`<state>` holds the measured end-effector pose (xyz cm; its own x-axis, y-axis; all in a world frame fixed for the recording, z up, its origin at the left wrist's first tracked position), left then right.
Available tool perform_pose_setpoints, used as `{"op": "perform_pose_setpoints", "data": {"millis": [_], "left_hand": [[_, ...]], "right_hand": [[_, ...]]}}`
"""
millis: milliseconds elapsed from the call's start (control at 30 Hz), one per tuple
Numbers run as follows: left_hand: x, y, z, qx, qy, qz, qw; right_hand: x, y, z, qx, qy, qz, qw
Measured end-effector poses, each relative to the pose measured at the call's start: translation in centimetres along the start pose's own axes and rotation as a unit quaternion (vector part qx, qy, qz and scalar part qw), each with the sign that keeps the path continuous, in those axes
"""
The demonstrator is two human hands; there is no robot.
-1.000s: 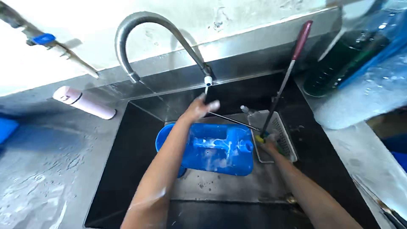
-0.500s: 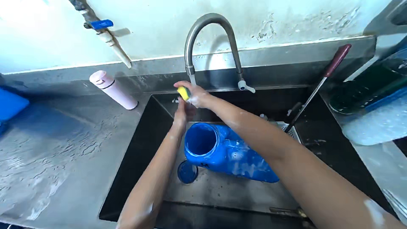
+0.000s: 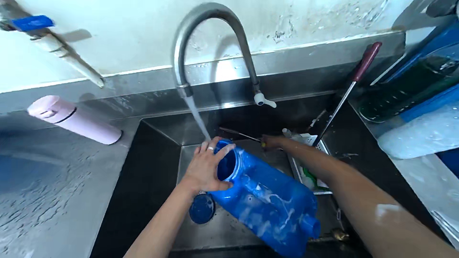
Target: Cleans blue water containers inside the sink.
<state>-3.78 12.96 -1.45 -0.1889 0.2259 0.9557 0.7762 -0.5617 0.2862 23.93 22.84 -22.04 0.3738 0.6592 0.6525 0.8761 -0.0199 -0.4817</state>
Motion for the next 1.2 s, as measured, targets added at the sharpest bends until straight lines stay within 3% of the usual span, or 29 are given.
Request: {"op": "perform_pose_setpoints", "data": {"millis": [67, 133, 200, 333, 400, 500, 533, 600, 667, 733, 800, 867, 933, 1033, 1100, 1200], "left_hand": [[-0.6, 0.1, 0.0, -0.015, 0.046, 0.008, 0.999], [-1.2, 0.0, -0.5, -0.024, 0.088, 0.015, 0.996], [-1.6, -0.2, -1.9, -0.016, 0.120, 0.018, 0.993], [-2.1, -0.1, -4.5, 0.018, 0.180, 0.009, 0.984], [-1.5, 0.5, -3.7, 0.046, 0.161, -0.012, 0.986], [0.7, 1.5, 0.6, 0.123, 0.026, -0.027, 0.992], [1.0, 1.5, 2.1, 0.142, -0.001, -0.020, 0.990], [1.4, 0.8, 4.0, 0.163, 0.006, -0.008, 0.987], [1.4, 0.1, 4.4, 0.202, 0.027, -0.015, 0.979], [1.5, 0.3, 4.2, 0.243, 0.023, -0.002, 0.970], [1.8, 1.4, 4.1, 0.281, 0.000, 0.010, 0.960], [1.7, 1.9, 3.7, 0.290, -0.001, 0.018, 0.957], [1.5, 2.1, 3.3, 0.288, -0.004, 0.024, 0.957], [1.1, 1.8, 3.4, 0.284, 0.007, 0.010, 0.959], [0.8, 1.5, 3.5, 0.263, 0.049, -0.017, 0.964], [0.8, 0.9, 4.2, 0.242, 0.051, -0.010, 0.969]], "right_hand": [[-2.5, 1.0, 0.1, -0.037, -0.008, -0.054, 0.998], [-3.6, 1.4, -1.2, -0.016, 0.024, -0.076, 0.997], [-4.5, 2.5, -4.7, 0.036, 0.123, -0.043, 0.991], [-4.0, 7.2, -14.6, 0.106, 0.369, 0.016, 0.923], [-1.3, 9.9, -17.0, 0.065, 0.424, 0.034, 0.903], [4.8, 10.5, -17.5, -0.133, 0.385, 0.037, 0.913], [6.7, 9.0, -17.6, -0.170, 0.381, 0.051, 0.907], [9.9, 3.3, -18.3, -0.125, 0.465, 0.081, 0.873], [11.3, -4.8, -18.8, 0.009, 0.531, 0.076, 0.844], [11.1, -13.7, -17.6, 0.185, 0.535, 0.066, 0.822], [10.1, -21.8, -14.6, 0.304, 0.453, 0.064, 0.836], [8.9, -27.5, -11.1, 0.311, 0.340, 0.127, 0.878], [8.1, -29.6, -10.0, 0.265, 0.272, 0.247, 0.892], [7.1, -28.3, -12.7, 0.189, 0.270, 0.332, 0.884], [6.8, -24.5, -16.4, 0.207, 0.294, 0.250, 0.899], [9.9, -15.3, -24.9, 0.192, 0.439, 0.070, 0.875]]}}
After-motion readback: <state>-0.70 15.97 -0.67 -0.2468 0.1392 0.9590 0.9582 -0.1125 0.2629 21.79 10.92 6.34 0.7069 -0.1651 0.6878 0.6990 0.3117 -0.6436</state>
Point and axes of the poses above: each hand's wrist, its own z-axis towards the middle knuckle, its own x-axis out of the back of the hand, y = z × x, the point moved 2 cm from there along z, towards the middle knuckle, and after that the axes turned 4 degrees about y, right-handed, at the moved point
